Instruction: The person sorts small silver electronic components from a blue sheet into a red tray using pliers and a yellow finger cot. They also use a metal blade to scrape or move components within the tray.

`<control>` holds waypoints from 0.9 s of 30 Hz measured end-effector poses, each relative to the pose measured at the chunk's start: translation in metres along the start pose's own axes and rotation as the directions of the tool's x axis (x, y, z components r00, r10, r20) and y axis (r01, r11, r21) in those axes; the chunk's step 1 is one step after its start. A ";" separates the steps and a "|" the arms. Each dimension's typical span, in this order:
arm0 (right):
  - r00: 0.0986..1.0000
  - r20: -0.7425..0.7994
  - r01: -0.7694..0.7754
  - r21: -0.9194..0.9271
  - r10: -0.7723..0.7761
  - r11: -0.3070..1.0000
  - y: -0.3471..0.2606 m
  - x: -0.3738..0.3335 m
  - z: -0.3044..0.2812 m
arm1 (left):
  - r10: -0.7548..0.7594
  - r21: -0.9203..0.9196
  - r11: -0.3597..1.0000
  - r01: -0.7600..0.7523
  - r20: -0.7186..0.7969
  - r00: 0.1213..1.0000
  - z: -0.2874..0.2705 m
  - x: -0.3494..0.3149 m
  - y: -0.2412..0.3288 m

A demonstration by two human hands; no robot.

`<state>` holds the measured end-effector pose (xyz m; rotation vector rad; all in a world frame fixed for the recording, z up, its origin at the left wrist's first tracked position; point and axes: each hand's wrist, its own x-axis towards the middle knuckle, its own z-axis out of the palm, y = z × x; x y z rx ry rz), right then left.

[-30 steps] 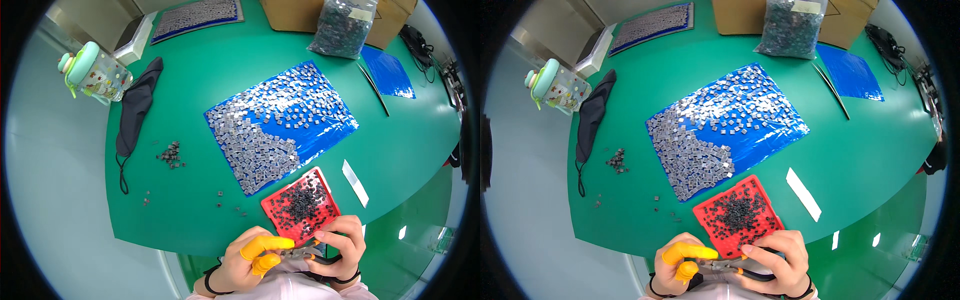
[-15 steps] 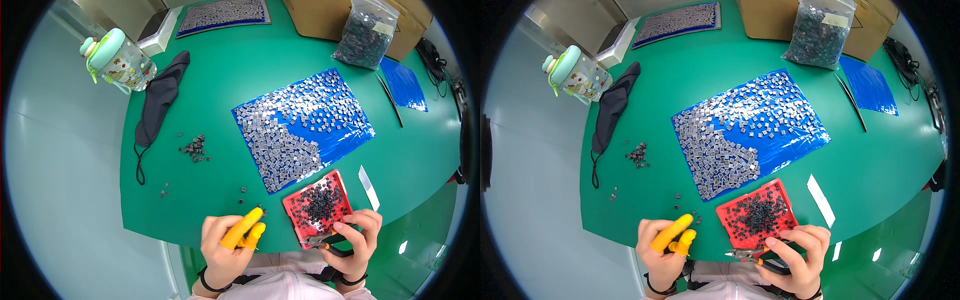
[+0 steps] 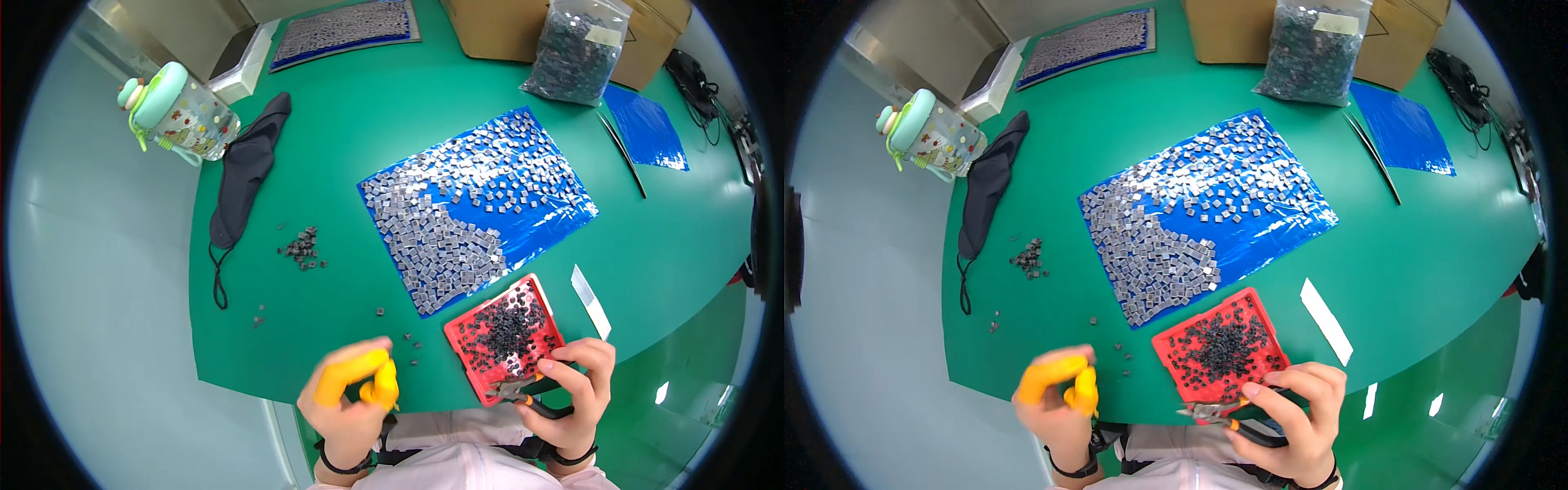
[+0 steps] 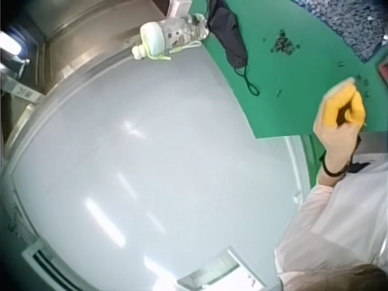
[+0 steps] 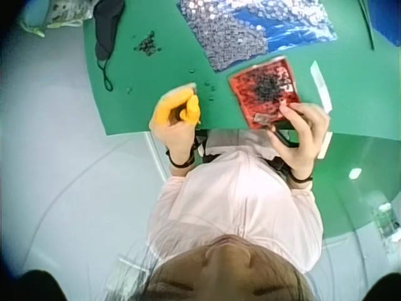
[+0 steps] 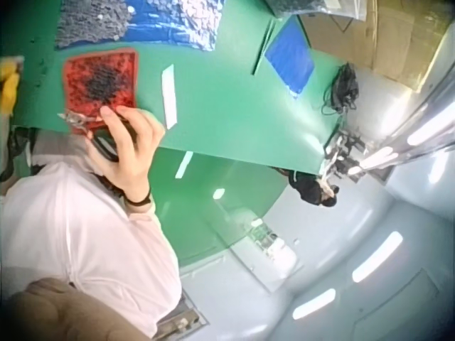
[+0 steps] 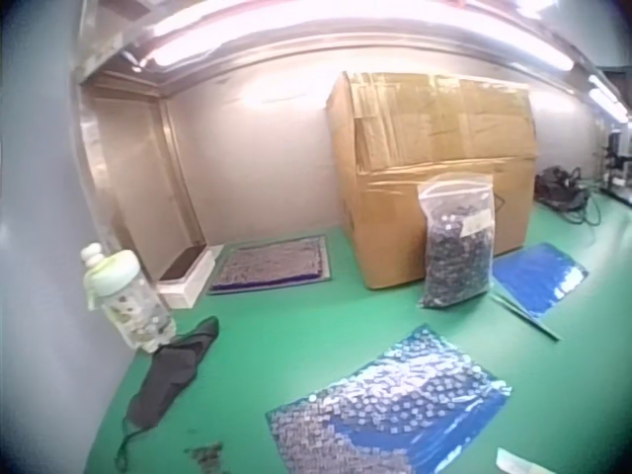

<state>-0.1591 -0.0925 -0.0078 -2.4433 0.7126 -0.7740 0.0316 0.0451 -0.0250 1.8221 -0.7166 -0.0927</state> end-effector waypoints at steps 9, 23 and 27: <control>0.996 0.093 -0.014 0.149 0.000 0.989 -0.013 0.006 0.001 | -0.135 -0.745 0.552 0.374 0.363 0.922 0.012 -0.031 0.013; 0.996 0.094 -0.024 0.151 0.010 0.988 -0.012 0.004 0.003 | -0.055 -0.776 0.565 0.280 0.303 0.952 0.014 -0.025 0.018; 0.995 0.101 -0.029 0.142 0.015 0.989 -0.012 0.006 0.003 | -0.009 -0.666 0.709 0.232 0.320 0.947 0.012 -0.022 0.018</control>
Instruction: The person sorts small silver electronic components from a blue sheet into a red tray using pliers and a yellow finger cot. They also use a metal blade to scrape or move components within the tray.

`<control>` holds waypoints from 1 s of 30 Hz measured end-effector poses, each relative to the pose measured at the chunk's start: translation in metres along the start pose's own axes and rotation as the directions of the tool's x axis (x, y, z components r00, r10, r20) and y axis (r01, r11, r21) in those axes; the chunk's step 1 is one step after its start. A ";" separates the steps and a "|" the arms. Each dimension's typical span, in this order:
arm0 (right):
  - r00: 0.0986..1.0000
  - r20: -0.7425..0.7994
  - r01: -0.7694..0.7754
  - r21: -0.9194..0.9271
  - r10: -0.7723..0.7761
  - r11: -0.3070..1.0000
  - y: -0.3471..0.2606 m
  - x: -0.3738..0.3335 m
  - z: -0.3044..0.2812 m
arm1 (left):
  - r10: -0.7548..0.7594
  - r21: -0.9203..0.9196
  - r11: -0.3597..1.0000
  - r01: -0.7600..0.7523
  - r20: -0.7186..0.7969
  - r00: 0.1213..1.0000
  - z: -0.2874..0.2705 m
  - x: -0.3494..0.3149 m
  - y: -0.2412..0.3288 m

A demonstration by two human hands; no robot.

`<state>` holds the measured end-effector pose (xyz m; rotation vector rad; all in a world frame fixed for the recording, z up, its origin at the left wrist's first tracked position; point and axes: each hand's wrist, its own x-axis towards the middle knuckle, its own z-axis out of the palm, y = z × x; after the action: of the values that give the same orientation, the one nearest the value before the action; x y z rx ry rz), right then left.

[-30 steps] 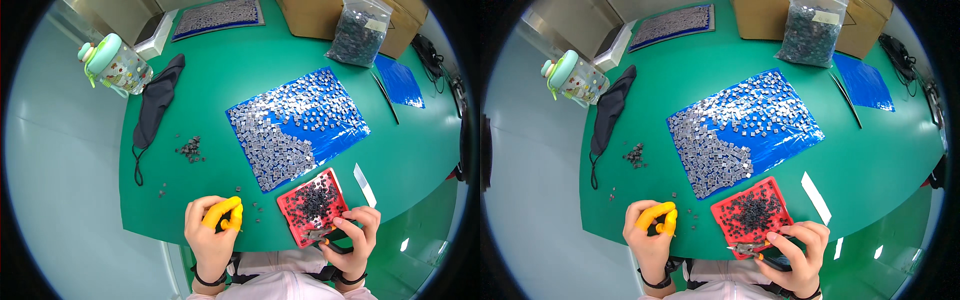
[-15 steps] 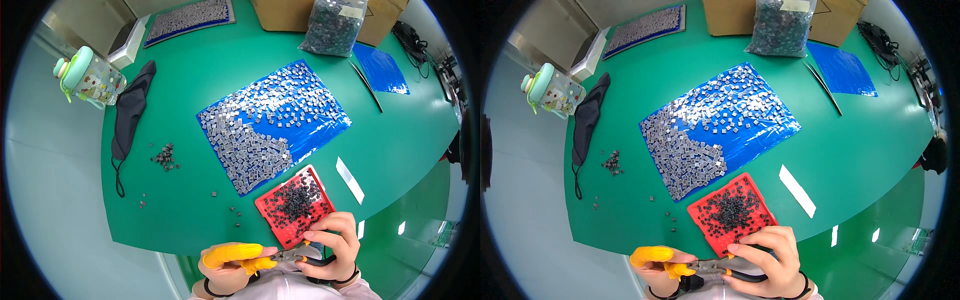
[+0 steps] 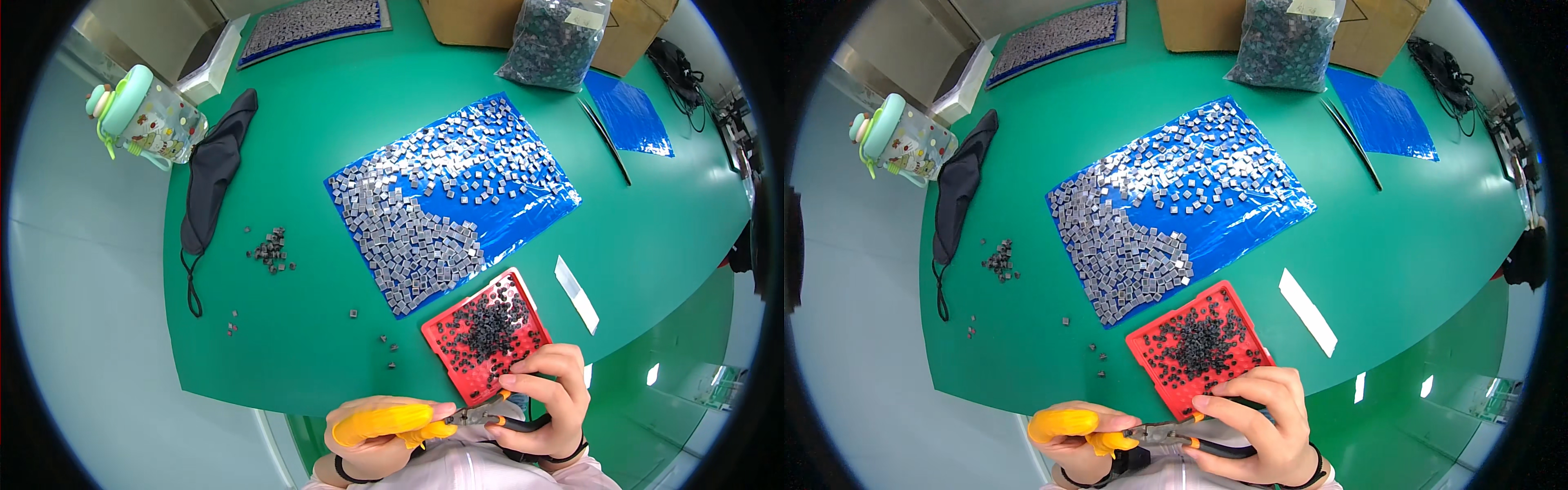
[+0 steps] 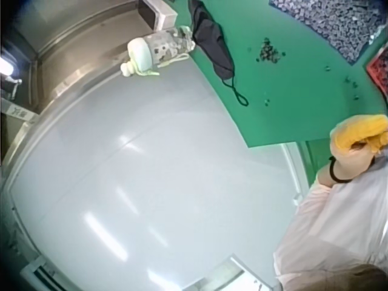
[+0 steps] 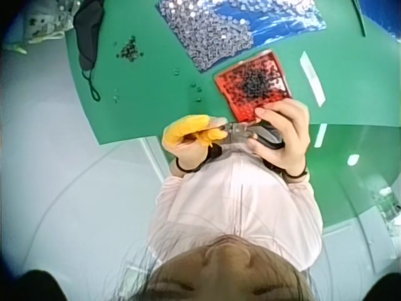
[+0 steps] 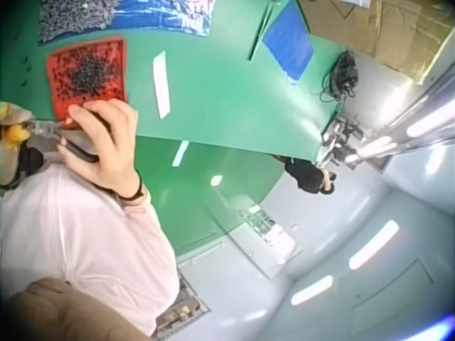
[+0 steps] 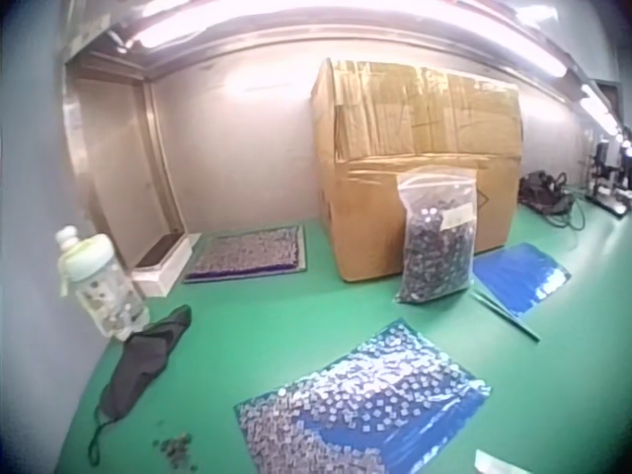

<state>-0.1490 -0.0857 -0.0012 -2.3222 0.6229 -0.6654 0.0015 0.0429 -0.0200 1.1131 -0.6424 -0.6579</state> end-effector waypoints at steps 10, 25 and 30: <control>0.999 -0.046 0.029 -0.008 -0.030 1.000 0.001 -0.002 0.000 | -0.078 0.063 0.995 0.077 0.024 0.997 -0.003 0.000 0.002; 0.998 -0.039 0.050 0.003 -0.050 0.999 0.002 -0.005 0.000 | -0.028 0.138 0.990 -0.025 0.370 0.928 -0.011 0.007 -0.005; 0.997 -0.034 0.065 -0.019 -0.065 0.998 0.002 -0.006 -0.002 | -0.037 0.101 0.995 -0.008 0.438 0.898 -0.011 0.003 -0.012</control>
<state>-0.1553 -0.0845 -0.0034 -2.3603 0.5729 -0.7343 0.0100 0.0435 -0.0347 1.0682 -1.0660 -0.9109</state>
